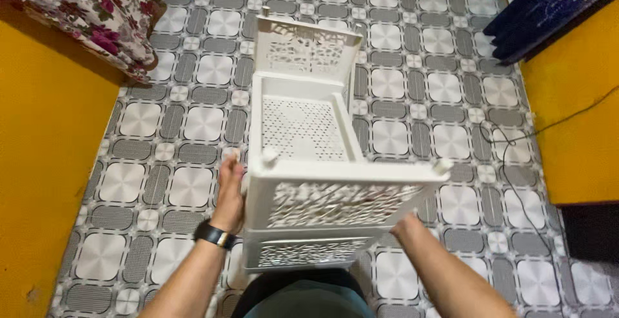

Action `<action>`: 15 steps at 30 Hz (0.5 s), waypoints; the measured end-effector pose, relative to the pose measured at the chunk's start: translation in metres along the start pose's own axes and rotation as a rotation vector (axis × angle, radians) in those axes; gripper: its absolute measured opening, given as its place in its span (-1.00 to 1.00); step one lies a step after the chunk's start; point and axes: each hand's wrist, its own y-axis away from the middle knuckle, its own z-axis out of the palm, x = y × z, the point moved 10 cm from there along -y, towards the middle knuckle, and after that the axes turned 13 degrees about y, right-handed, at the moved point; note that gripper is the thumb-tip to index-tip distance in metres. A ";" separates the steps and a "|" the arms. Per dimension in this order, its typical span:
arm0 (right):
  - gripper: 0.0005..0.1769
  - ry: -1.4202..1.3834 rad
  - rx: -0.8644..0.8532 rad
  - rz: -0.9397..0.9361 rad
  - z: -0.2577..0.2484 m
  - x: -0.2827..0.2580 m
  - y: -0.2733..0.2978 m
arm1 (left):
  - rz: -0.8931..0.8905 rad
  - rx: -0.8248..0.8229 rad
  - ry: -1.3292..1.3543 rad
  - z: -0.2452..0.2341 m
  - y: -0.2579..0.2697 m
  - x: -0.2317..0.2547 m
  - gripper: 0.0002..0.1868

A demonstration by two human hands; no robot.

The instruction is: The person assembles a white plastic storage unit by connecting multiple perforated panels and trays. They align the pieces, snap them together, and stack the trays to form a multi-tiered organizer.

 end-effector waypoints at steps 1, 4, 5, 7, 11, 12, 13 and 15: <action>-0.48 0.031 -0.022 -0.004 0.009 -0.008 -0.008 | -0.208 -0.019 -0.013 -0.004 -0.008 -0.031 -0.48; -0.50 0.116 -0.078 0.010 0.031 -0.019 -0.022 | -0.565 -0.087 0.306 -0.024 -0.012 -0.093 -0.59; -0.50 0.146 -0.097 0.016 0.038 -0.021 -0.025 | -0.635 -0.111 0.473 -0.029 -0.010 -0.102 -0.60; -0.50 0.205 -0.126 0.011 0.052 -0.031 -0.036 | -0.628 -0.038 0.526 -0.056 -0.021 -0.107 -0.59; -0.51 0.295 -0.143 -0.055 0.075 -0.066 -0.077 | -0.529 0.030 0.508 -0.080 -0.055 -0.095 -0.59; -0.51 0.316 -0.135 -0.078 0.077 -0.075 -0.092 | -0.499 0.054 0.491 -0.086 -0.065 -0.094 -0.59; -0.50 0.334 -0.116 -0.098 0.075 -0.083 -0.108 | -0.465 0.080 0.470 -0.094 -0.075 -0.092 -0.58; -0.50 0.388 -0.033 -0.099 0.060 -0.098 -0.141 | -0.405 0.135 0.429 -0.111 -0.099 -0.090 -0.56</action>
